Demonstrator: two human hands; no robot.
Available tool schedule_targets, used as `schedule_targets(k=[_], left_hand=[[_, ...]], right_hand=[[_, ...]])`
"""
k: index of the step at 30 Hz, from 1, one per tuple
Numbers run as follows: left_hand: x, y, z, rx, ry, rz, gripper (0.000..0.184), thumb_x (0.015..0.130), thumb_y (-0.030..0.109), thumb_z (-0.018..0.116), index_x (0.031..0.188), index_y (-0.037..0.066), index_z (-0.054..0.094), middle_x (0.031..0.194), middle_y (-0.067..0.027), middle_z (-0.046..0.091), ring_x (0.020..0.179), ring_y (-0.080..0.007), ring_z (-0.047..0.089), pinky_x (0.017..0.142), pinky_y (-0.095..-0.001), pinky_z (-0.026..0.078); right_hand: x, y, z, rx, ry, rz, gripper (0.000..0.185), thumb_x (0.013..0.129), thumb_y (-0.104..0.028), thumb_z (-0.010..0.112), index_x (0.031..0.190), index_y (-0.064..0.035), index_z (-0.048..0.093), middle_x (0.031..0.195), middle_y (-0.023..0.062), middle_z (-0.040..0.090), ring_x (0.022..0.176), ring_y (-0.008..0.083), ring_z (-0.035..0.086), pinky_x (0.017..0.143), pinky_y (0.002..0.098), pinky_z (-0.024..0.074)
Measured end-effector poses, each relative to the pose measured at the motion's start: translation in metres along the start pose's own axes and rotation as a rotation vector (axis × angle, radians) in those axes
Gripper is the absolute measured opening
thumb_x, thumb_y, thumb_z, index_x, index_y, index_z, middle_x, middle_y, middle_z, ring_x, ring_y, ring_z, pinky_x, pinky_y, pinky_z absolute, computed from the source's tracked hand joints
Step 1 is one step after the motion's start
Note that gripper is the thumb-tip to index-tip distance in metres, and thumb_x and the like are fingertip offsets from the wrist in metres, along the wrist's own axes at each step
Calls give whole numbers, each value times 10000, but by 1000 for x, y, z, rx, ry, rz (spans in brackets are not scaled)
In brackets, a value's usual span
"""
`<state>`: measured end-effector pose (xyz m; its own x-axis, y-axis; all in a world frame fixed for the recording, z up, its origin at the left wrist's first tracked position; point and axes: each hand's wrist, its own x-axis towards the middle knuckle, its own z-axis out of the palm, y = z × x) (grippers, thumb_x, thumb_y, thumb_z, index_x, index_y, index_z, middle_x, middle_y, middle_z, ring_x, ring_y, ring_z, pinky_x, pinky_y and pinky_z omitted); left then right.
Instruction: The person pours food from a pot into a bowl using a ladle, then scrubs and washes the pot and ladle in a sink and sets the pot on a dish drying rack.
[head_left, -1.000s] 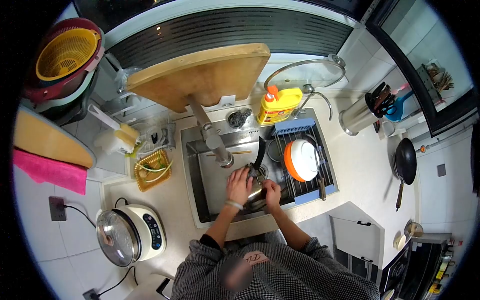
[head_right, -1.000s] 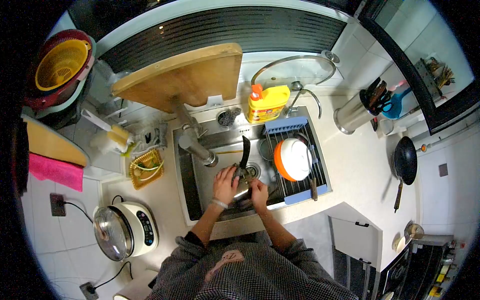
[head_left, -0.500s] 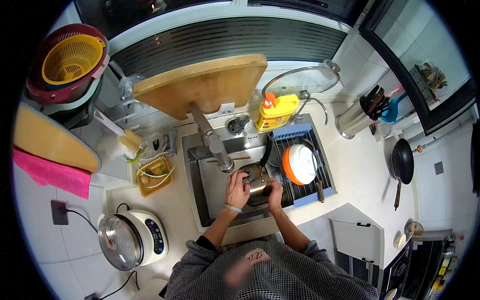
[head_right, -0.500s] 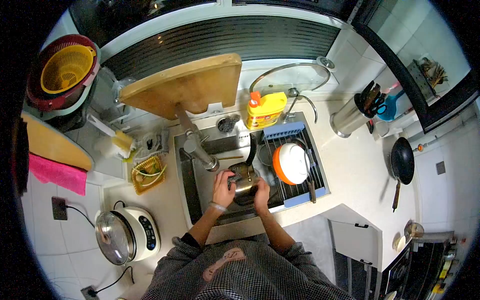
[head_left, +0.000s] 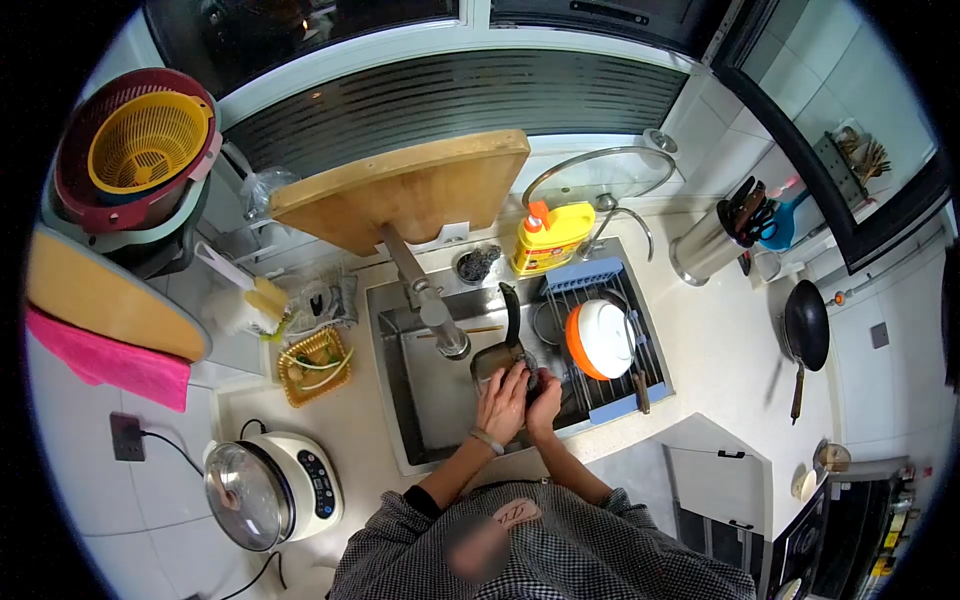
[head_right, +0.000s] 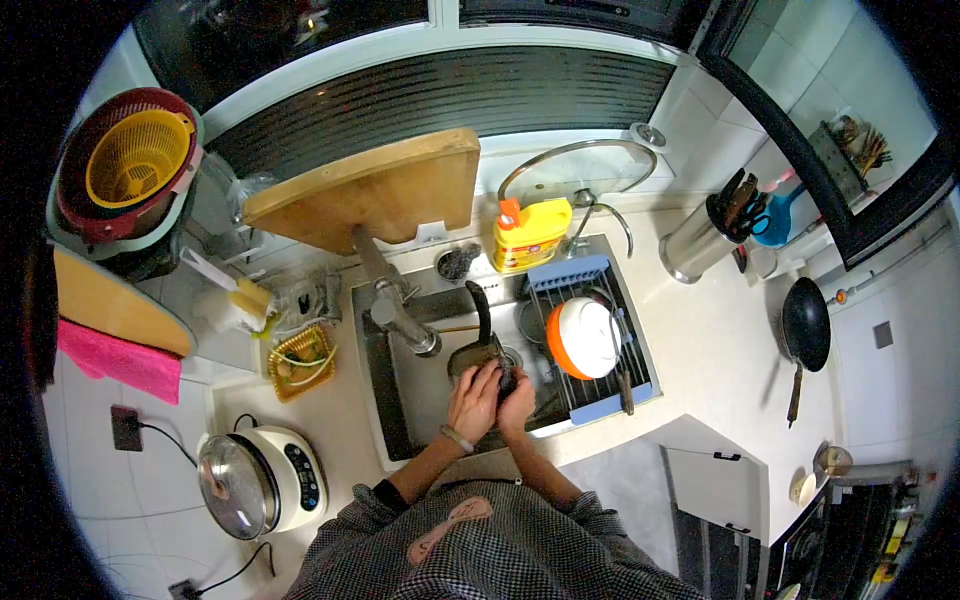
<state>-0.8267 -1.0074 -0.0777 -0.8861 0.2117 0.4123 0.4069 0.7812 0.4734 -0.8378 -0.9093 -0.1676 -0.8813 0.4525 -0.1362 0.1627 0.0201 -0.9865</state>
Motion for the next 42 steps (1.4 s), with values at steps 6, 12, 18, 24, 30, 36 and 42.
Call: schedule_targets(k=[6, 12, 18, 24, 30, 36, 42], left_hand=[[22, -2, -4, 122, -27, -66, 370, 744, 29, 546, 1104, -53, 536, 1238, -118, 479, 1116, -301, 427, 896, -403, 411], [-27, -2, 9, -61, -57, 119, 335, 780, 14, 524, 1111, -33, 543, 1242, -87, 489, 1155, -283, 413, 908, -410, 414], [8, -24, 2, -82, 198, -98, 255, 760, 40, 570, 1012, 8, 590, 1088, -122, 568, 944, -305, 530, 767, -411, 446], [-3, -55, -18, -399, -44, -131, 277, 733, 51, 559, 1009, 18, 572, 1008, -140, 578, 939, -299, 538, 815, -401, 430], [29, -155, -27, -172, 136, -221, 358, 735, 67, 546, 1087, 9, 514, 1117, -185, 514, 1016, -325, 514, 885, -409, 403], [41, -185, -25, -211, 95, -180, 444, 743, 76, 542, 1176, 15, 464, 1213, -201, 459, 1092, -324, 478, 931, -395, 371], [15, -200, -11, -338, 21, -244, 526, 752, 83, 536, 1260, 21, 414, 1297, -214, 409, 1160, -321, 443, 971, -378, 339]], right_hand=[[1, -50, 4, -95, 48, 5, 398, 901, -242, 325, 935, 27, 618, 909, 82, 596, 866, 173, 532, 771, 301, 415], [22, -55, 5, 479, -59, 272, 303, 881, -312, 421, 854, -44, 559, 796, 3, 522, 744, 114, 479, 703, 254, 372], [7, -68, 9, 563, 50, 387, 316, 885, -253, 475, 849, 32, 606, 811, 64, 593, 760, 149, 521, 727, 298, 402], [14, -41, -4, 395, -164, 256, 196, 848, -178, 582, 905, 1, 634, 850, 3, 604, 800, 103, 536, 757, 248, 414], [18, 18, 1, 258, -303, 349, 300, 866, -259, 585, 940, 29, 619, 887, 29, 620, 807, 107, 552, 747, 251, 429], [-2, -3, 36, 309, -423, 554, 330, 892, -307, 542, 998, 0, 597, 918, 43, 626, 828, 126, 567, 766, 271, 448], [-6, 18, 60, 302, -527, 470, 331, 912, -319, 506, 1042, -31, 606, 939, 25, 624, 841, 121, 557, 763, 286, 443]])
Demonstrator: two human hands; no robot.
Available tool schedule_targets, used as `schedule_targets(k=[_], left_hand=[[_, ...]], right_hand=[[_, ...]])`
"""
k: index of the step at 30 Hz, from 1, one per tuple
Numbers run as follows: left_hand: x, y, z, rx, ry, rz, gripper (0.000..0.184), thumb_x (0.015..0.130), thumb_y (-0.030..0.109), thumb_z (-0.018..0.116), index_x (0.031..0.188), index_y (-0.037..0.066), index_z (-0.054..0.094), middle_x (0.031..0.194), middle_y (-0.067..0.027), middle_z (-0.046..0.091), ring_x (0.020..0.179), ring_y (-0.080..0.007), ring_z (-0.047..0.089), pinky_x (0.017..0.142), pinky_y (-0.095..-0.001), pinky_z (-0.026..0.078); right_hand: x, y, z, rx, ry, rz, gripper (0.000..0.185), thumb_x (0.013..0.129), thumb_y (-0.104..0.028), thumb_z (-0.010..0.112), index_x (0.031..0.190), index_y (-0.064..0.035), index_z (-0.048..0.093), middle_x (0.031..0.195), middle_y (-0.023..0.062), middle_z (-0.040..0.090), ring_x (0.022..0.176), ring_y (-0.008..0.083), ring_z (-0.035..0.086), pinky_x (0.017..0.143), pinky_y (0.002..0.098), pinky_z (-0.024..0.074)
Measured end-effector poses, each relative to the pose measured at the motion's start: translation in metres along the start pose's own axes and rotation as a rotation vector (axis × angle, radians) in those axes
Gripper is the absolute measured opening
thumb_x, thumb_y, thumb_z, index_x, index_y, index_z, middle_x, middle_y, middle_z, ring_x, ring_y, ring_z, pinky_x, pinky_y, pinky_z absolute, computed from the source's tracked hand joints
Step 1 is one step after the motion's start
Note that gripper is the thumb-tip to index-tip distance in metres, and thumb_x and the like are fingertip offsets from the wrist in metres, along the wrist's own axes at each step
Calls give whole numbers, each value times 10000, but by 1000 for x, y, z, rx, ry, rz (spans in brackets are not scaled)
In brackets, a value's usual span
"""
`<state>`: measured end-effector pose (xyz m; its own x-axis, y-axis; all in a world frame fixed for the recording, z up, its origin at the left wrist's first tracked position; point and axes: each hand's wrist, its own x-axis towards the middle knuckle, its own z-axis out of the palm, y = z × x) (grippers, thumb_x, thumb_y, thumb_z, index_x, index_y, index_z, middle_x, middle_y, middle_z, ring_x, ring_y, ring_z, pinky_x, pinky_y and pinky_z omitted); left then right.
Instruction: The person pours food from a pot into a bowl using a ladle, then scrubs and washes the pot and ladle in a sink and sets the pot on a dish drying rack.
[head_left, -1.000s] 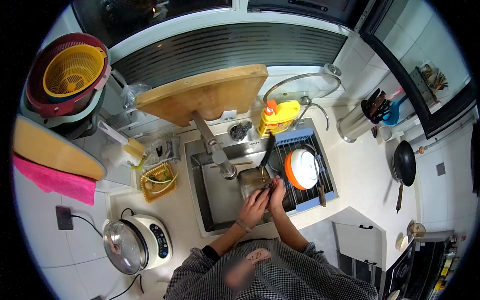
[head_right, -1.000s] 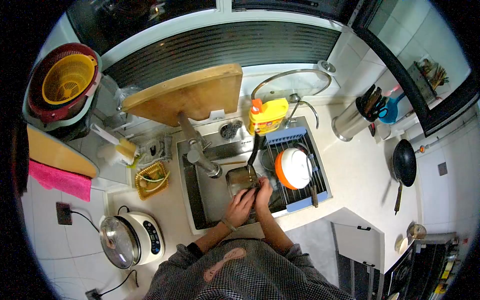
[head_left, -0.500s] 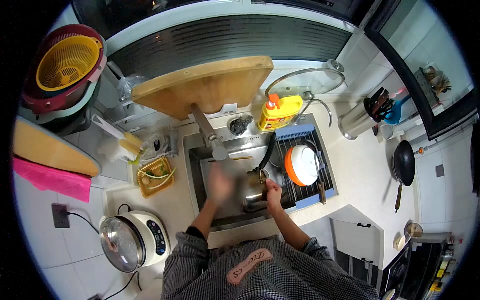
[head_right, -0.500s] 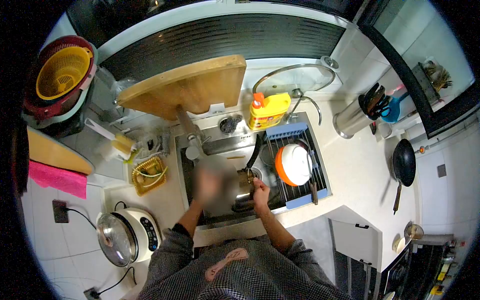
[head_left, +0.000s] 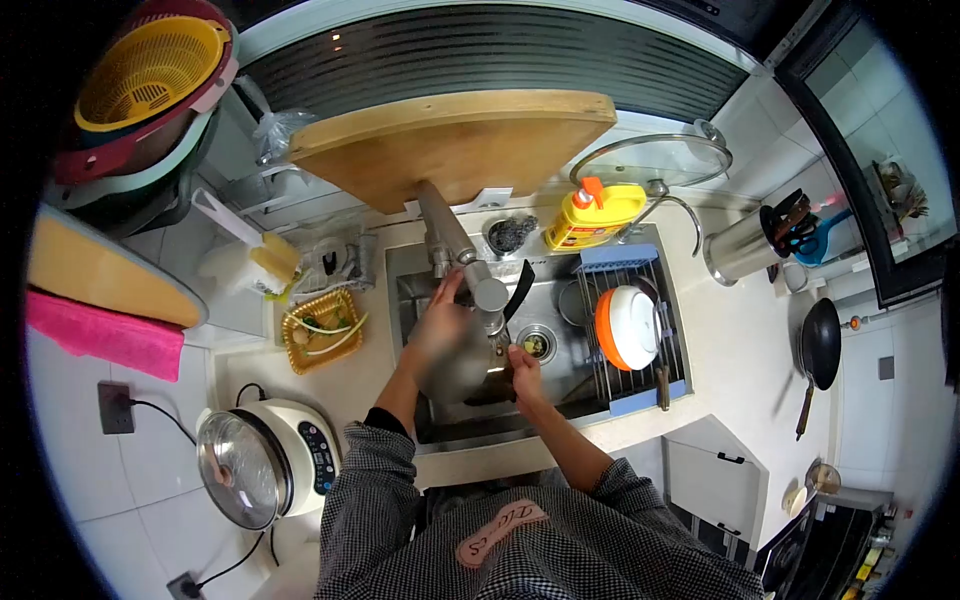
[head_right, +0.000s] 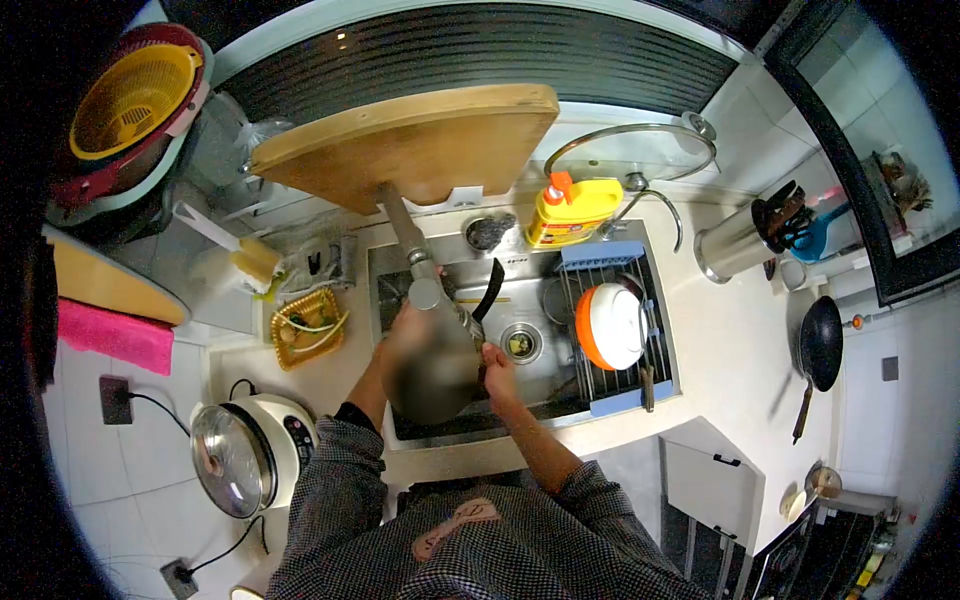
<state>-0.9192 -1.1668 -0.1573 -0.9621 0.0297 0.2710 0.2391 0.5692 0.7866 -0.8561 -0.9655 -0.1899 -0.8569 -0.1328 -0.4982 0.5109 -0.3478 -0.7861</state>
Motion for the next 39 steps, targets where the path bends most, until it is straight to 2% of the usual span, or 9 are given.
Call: schedule_targets(k=[3, 6, 10, 18, 20, 21, 24, 36, 39], left_hand=[[-16, 41, 4, -506, 108, -197, 450, 780, 87, 528, 1218, 21, 447, 1231, -192, 466, 1090, -310, 484, 914, -353, 377], [-63, 40, 37, 282, -213, -71, 61, 833, 94, 525, 843, 37, 545, 799, -90, 532, 750, -227, 521, 710, -352, 427], [-88, 70, 56, 399, 20, 56, 452, 821, 156, 529, 1267, 135, 456, 1281, -121, 457, 1206, -319, 395, 1016, -448, 289], [-31, 62, 59, 606, -315, -159, 324, 826, 210, 491, 1118, 84, 554, 1082, -150, 560, 934, -310, 520, 829, -479, 386], [-20, 126, 23, 243, -475, -689, 383, 812, 272, 523, 1160, 115, 533, 1113, -161, 550, 999, -295, 506, 861, -460, 383], [-55, 62, 76, 325, 54, 31, 257, 811, 116, 519, 1055, 39, 539, 1036, -169, 538, 1009, -358, 464, 898, -457, 368], [-85, 77, 68, 424, -75, 124, 462, 772, 98, 574, 1226, 74, 487, 1226, -113, 474, 1141, -317, 425, 986, -430, 332], [-82, 64, 89, -223, 538, -418, 387, 844, 123, 532, 1201, 20, 424, 1285, -196, 321, 1171, -413, 339, 990, -486, 278], [-92, 96, 81, 4, 420, -243, 373, 847, 151, 541, 1191, 43, 445, 1311, -191, 297, 1184, -409, 334, 988, -510, 274]], right_hand=[[6, 3, 7, 10, 14, -11, 314, 916, -304, 502, 1024, -28, 605, 915, 32, 626, 811, 123, 563, 734, 279, 450], [11, 7, 15, 24, 50, -34, 288, 922, -280, 489, 991, -21, 594, 891, 36, 624, 775, 130, 578, 701, 279, 472], [20, -2, 17, 323, 32, 43, 255, 928, -249, 465, 961, -19, 572, 887, 47, 620, 765, 154, 599, 695, 297, 492], [7, 7, 10, 21, 154, -154, 234, 927, -244, 473, 973, -31, 557, 867, 30, 607, 769, 140, 577, 687, 274, 467], [6, 0, 12, 46, 120, -173, 236, 924, -256, 484, 960, -37, 565, 859, 24, 596, 769, 123, 554, 689, 268, 449], [3, -5, 12, 67, 132, -165, 209, 918, -229, 487, 953, -39, 566, 859, 24, 592, 752, 133, 550, 688, 280, 451], [2, -24, 19, 194, 348, -164, 226, 916, -184, 438, 897, -3, 572, 834, 71, 585, 722, 184, 540, 655, 317, 463], [11, -46, 9, 356, 662, 43, 356, 881, -211, 362, 1104, 18, 519, 1107, 134, 543, 948, 302, 549, 786, 423, 468], [14, -44, 7, 356, 652, -3, 346, 874, -206, 383, 1091, 23, 526, 1091, 136, 546, 931, 309, 554, 769, 429, 473]])
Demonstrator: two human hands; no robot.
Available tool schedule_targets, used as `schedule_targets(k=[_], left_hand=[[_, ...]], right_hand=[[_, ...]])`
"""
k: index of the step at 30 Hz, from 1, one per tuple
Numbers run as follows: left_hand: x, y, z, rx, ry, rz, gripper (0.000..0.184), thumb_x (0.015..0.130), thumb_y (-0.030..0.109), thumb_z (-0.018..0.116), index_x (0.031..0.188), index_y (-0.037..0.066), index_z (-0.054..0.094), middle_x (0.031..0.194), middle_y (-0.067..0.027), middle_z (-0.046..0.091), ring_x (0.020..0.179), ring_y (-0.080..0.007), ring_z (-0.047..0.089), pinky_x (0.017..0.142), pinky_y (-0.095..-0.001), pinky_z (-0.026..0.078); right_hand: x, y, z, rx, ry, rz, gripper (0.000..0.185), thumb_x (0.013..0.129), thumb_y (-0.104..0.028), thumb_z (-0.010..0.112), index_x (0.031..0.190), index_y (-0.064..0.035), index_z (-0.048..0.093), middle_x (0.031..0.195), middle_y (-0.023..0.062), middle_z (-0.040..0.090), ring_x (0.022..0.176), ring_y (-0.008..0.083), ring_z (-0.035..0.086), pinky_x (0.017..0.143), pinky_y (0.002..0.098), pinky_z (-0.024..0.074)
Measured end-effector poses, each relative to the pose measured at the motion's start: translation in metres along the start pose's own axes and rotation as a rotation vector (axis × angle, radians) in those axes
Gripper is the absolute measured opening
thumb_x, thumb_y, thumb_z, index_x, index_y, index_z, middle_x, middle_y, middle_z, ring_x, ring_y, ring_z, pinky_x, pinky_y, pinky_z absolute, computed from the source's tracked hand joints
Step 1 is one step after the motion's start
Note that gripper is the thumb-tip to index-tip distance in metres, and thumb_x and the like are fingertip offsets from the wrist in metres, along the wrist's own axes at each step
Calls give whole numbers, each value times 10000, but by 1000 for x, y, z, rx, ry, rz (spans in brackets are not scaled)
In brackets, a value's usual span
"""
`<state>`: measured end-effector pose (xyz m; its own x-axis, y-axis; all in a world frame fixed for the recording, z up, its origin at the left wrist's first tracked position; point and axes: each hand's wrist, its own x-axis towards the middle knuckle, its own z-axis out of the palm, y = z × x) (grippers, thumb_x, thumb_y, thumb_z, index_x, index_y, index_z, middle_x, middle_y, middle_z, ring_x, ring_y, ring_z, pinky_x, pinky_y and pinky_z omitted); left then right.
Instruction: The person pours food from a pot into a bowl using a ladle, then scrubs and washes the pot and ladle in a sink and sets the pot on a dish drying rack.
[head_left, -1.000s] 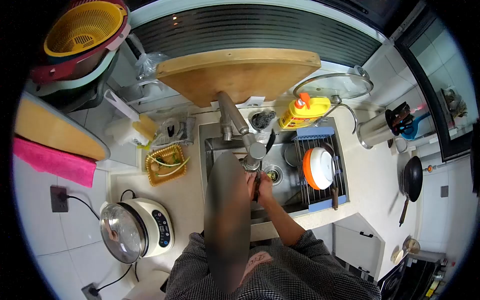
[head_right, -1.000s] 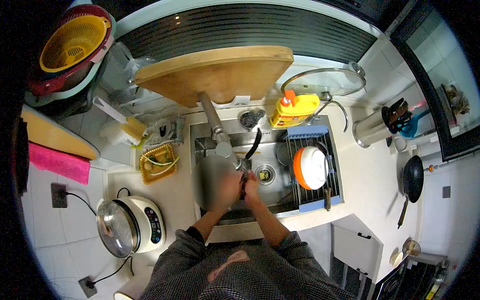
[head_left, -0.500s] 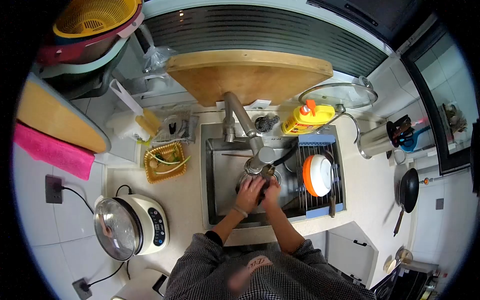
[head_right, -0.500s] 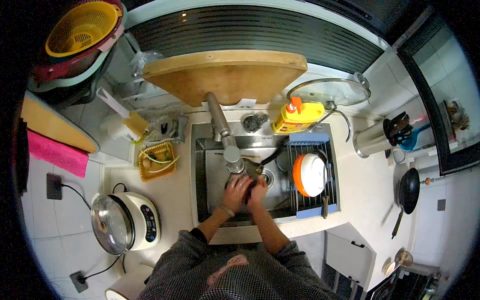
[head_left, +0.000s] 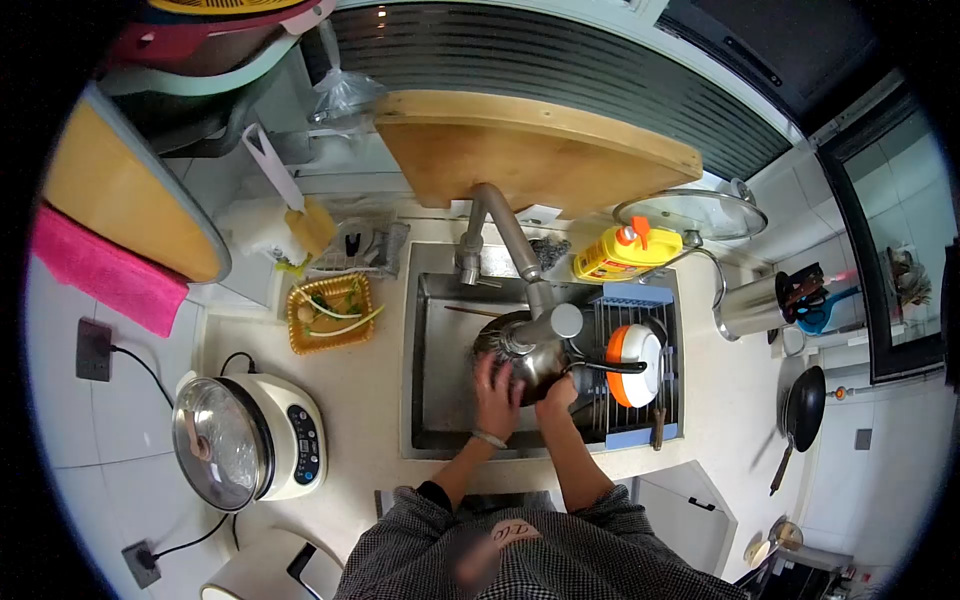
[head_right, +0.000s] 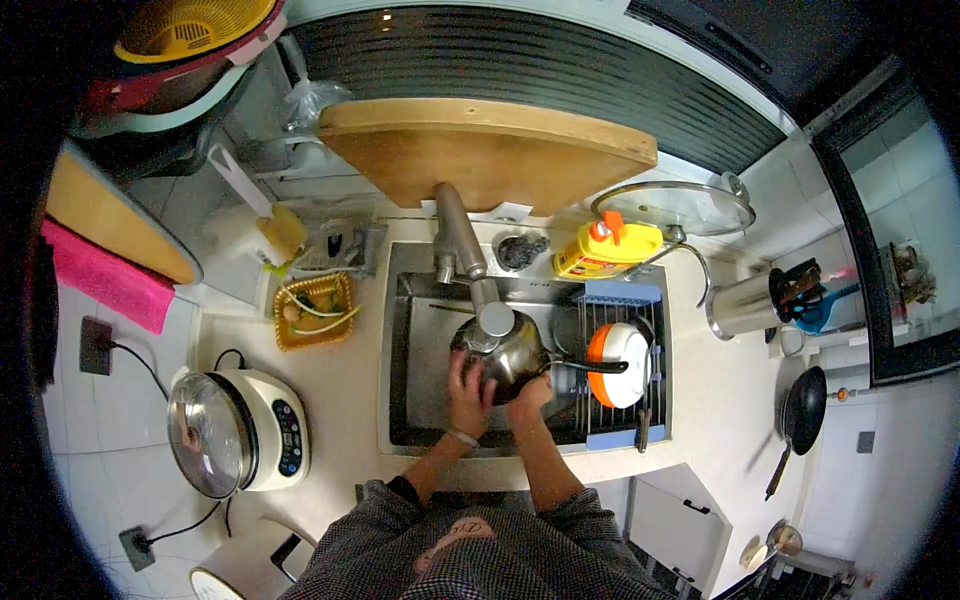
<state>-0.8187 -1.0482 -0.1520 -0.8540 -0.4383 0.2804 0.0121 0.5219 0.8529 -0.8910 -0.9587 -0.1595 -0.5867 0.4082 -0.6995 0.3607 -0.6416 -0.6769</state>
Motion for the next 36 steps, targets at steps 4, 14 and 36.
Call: schedule_targets(k=[4, 14, 36], left_hand=[[18, 0, -3, 154, -73, 181, 308, 830, 167, 566, 1117, 68, 516, 1265, -179, 374, 1162, -401, 378, 973, -535, 288], [70, -141, 65, -181, -351, -423, 525, 845, 456, 485, 1114, 7, 531, 1164, -179, 513, 1002, -348, 530, 879, -397, 419], [1, -107, 17, -719, 107, -1033, 800, 753, -65, 528, 1395, 15, 57, 1078, -232, 512, 784, -260, 585, 605, -347, 503]], right_hand=[[-8, -1, 3, -18, 8, 24, 335, 866, -200, 399, 1066, 29, 539, 1029, 142, 565, 874, 324, 575, 744, 438, 488], [14, 5, -41, -671, -200, -676, 293, 884, -195, 471, 652, -18, 506, 616, 3, 481, 582, 113, 411, 539, 290, 358], [18, 9, -48, -864, -534, -548, 705, 712, -274, 696, 1282, -152, 299, 1188, 129, 393, 1062, 378, 406, 899, 511, 316]])
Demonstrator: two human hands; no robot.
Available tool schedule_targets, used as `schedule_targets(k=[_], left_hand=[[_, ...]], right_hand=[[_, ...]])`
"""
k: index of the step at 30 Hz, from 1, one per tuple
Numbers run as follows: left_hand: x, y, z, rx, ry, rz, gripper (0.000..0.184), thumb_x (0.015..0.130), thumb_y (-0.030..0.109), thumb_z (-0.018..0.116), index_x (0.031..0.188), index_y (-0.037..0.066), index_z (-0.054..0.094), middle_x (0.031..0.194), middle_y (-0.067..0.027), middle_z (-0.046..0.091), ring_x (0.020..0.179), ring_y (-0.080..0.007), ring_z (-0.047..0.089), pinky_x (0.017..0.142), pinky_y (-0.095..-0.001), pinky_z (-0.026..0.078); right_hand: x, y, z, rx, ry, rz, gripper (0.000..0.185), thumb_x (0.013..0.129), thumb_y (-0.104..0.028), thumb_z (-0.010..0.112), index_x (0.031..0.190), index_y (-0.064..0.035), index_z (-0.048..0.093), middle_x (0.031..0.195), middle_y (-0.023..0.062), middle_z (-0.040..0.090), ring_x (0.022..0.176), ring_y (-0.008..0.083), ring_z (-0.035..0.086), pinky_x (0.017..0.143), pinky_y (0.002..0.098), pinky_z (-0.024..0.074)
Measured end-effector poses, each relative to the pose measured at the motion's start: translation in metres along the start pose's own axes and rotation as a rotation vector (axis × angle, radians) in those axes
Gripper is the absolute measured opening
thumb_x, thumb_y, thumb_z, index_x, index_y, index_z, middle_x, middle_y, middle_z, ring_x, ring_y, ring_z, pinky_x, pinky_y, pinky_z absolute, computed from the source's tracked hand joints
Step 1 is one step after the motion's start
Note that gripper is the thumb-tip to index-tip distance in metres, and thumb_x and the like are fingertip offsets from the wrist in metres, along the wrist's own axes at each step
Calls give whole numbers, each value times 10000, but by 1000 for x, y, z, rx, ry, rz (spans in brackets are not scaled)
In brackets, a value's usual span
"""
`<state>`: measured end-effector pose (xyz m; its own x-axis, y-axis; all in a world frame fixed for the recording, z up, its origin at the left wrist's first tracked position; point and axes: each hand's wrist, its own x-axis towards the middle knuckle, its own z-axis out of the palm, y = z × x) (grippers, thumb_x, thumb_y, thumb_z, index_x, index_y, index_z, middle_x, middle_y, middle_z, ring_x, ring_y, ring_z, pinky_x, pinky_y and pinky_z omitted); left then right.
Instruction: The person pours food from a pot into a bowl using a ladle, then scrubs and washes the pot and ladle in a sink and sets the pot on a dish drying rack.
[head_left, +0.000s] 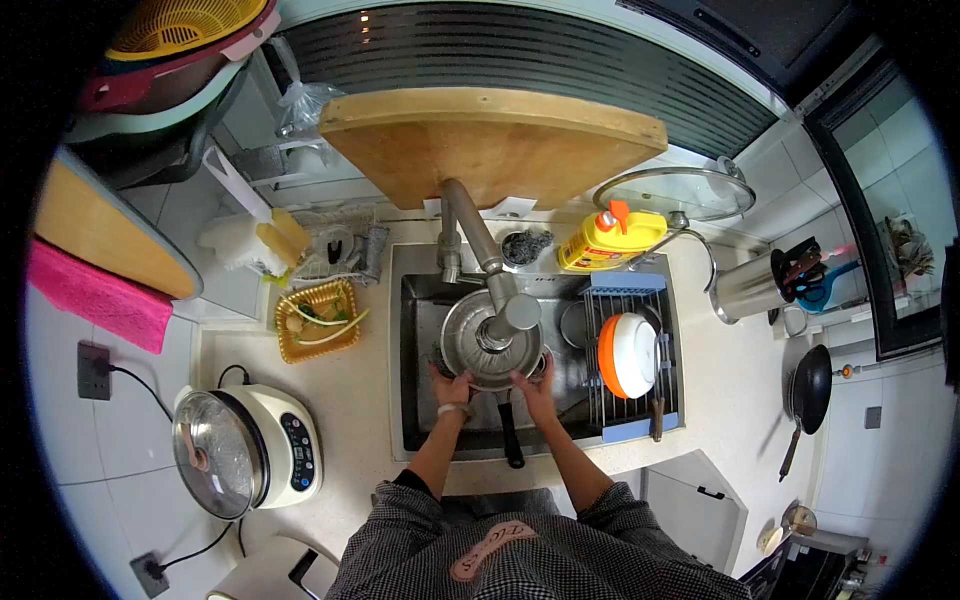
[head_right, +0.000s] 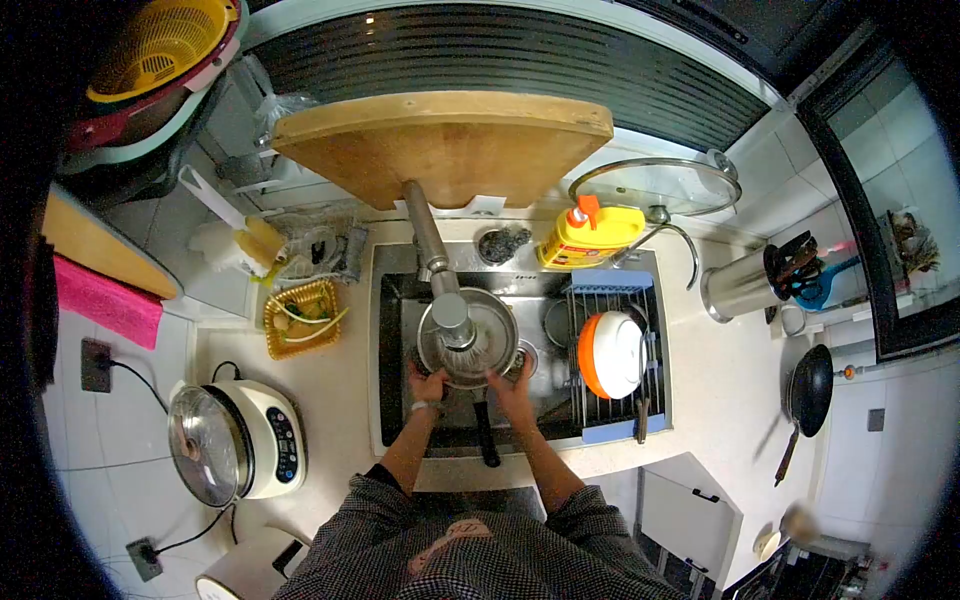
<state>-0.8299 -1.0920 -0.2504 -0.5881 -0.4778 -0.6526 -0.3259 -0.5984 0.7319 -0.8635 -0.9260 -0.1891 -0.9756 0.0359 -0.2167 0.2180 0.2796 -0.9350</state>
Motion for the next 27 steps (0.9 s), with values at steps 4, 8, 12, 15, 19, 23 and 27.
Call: schedule_targets(k=[4, 8, 12, 15, 19, 23, 27], left_hand=[[9, -16, -13, 1, -188, 202, 716, 806, 12, 560, 1372, -7, 123, 1126, -204, 492, 895, -245, 555, 686, -342, 486], [-43, 51, -5, 431, -178, 225, 554, 873, 200, 550, 1292, -40, 278, 1144, -193, 488, 985, -260, 524, 806, -345, 451], [-42, 63, 0, 622, -6, 721, 483, 891, 278, 509, 1221, -41, 359, 1162, -220, 466, 1036, -342, 474, 910, -400, 380], [-42, 79, 17, 1171, -65, 909, 420, 880, 236, 515, 1194, -15, 393, 1206, -220, 423, 1061, -367, 434, 915, -410, 379], [-42, 87, 27, 1201, -212, 1059, 367, 862, 205, 511, 1162, 9, 431, 1234, -196, 388, 1065, -376, 413, 965, -425, 327], [-11, 48, 32, 1410, -323, 1082, 356, 855, 199, 511, 1152, 14, 442, 1177, -167, 441, 1068, -341, 424, 966, -425, 323], [22, 40, 38, 1878, -461, 1078, 311, 852, 186, 499, 1117, 23, 487, 1108, -118, 509, 1077, -287, 448, 899, -423, 395]], right_hand=[[-6, -1, 8, 676, -378, 516, 519, 823, -195, 574, 1260, -190, 295, 1156, 91, 453, 991, 295, 501, 685, 438, 463], [-3, 2, 2, 609, -308, 536, 426, 845, -165, 512, 1219, -154, 310, 1045, 101, 509, 691, 227, 588, 477, 327, 456], [-1, 19, -6, 526, -315, 402, 437, 859, -172, 490, 1242, -161, 279, 995, 121, 512, 590, 211, 572, 407, 282, 416], [-4, 11, -7, 415, -299, 301, 586, 864, -172, 475, 1348, -219, 149, 959, 130, 517, 578, 192, 566, 389, 242, 395], [-1, 10, -6, 407, -136, 133, 777, 863, -116, 435, 1391, -296, -105, 964, 134, 513, 565, 175, 560, 380, 215, 382], [-5, -6, -12, 341, -195, 280, 810, 852, -64, 418, 1392, -318, -130, 1025, 144, 503, 535, 164, 544, 374, 223, 388], [-3, 7, -4, 284, -178, 103, 823, 831, -38, 422, 1399, -316, -106, 1050, 146, 502, 501, 158, 524, 369, 223, 382]])
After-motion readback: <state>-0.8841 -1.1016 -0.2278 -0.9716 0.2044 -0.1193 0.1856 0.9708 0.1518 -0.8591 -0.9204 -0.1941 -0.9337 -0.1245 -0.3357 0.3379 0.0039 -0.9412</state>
